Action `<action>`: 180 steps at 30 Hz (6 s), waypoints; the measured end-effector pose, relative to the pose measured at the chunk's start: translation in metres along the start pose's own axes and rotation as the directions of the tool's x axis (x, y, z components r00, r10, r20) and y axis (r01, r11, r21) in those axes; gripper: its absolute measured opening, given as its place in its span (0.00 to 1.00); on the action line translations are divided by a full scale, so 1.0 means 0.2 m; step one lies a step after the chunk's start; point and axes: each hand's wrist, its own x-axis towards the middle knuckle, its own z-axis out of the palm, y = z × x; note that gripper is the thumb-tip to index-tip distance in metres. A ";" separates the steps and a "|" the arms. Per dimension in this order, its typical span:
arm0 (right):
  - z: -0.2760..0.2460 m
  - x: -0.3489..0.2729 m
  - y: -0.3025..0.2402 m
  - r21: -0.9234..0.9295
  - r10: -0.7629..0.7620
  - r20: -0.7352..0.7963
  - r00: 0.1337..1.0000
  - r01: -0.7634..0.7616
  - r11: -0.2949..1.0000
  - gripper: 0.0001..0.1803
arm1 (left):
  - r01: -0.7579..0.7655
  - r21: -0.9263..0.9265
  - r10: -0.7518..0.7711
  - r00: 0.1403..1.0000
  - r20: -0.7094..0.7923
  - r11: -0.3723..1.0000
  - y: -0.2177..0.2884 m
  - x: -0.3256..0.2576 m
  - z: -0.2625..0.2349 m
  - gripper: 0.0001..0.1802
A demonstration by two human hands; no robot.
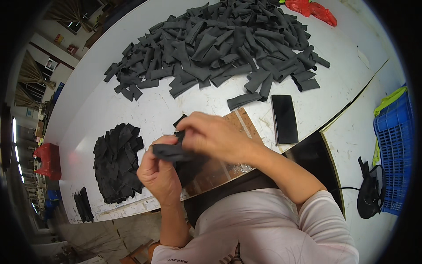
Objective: The recorder is sorting and organizing black foam strips on a workbench in a factory setting.
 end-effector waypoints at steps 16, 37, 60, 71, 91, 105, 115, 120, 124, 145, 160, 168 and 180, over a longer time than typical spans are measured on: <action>-0.03 -0.07 0.03 -0.374 -0.376 0.135 0.917 0.399 0.837 0.11 | 0.196 0.007 -0.193 0.955 0.226 0.981 0.03 0.08 0.01 0.09; -0.05 -0.03 0.03 -0.484 -0.121 0.234 0.965 0.223 0.846 0.14 | 0.070 -0.462 -0.104 0.993 -0.049 0.884 0.01 0.02 -0.01 0.09; -0.32 0.46 -0.23 -0.126 0.164 0.176 0.971 -0.143 0.982 0.25 | 0.336 0.265 -0.322 0.942 -0.097 0.904 -0.30 0.27 -0.14 0.15; -0.16 -0.06 -0.03 -0.278 0.227 0.091 0.970 -0.194 0.941 0.07 | 0.238 0.659 -0.286 0.958 -0.037 0.713 -0.66 0.26 -0.27 0.05; 0.33 -0.29 0.07 -0.319 -0.063 -0.131 0.989 0.018 0.948 0.08 | 0.479 -0.014 -0.473 0.861 -0.189 0.878 0.02 -0.30 -0.21 0.14; 0.26 -0.30 0.07 -0.592 -0.236 0.100 0.967 0.248 0.767 0.12 | 0.767 -0.489 -0.842 0.528 0.112 0.416 0.06 -0.38 -0.22 0.11; 0.27 -0.32 0.04 0.368 0.481 0.314 0.819 -0.572 0.734 0.09 | 0.742 -0.292 -0.729 0.662 0.174 0.604 -0.02 -0.40 -0.21 0.05; 0.24 -0.33 0.06 0.172 0.428 0.143 0.892 -0.449 0.877 0.07 | 0.580 0.023 -0.579 0.808 0.109 0.814 0.00 -0.40 -0.20 0.03; 0.24 -0.35 0.08 0.220 0.501 0.203 0.841 -0.538 0.814 0.06 | 0.547 0.043 -0.549 0.834 0.052 0.836 -0.02 -0.42 -0.18 0.03; 0.30 -0.38 0.11 -0.608 -0.230 0.107 0.967 0.247 0.755 0.10 | 0.807 -0.456 -0.893 0.447 0.057 0.375 0.05 -0.47 -0.14 0.06; 0.24 -0.32 0.03 -0.134 0.288 0.141 0.947 -0.270 0.954 0.18 | 0.795 -0.311 -0.847 0.525 -0.082 0.522 0.01 -0.50 -0.16 0.03; 0.25 -0.32 0.02 -0.188 0.046 0.165 0.985 -0.015 0.982 0.06 | 0.544 0.211 -0.555 0.832 -0.006 0.812 0.05 -0.46 -0.14 0.03; 0.32 -0.32 0.11 0.305 0.449 0.124 0.885 -0.465 0.831 0.05 | 0.536 -0.836 -0.697 0.643 0.317 0.115 -0.03 -0.44 -0.22 0.10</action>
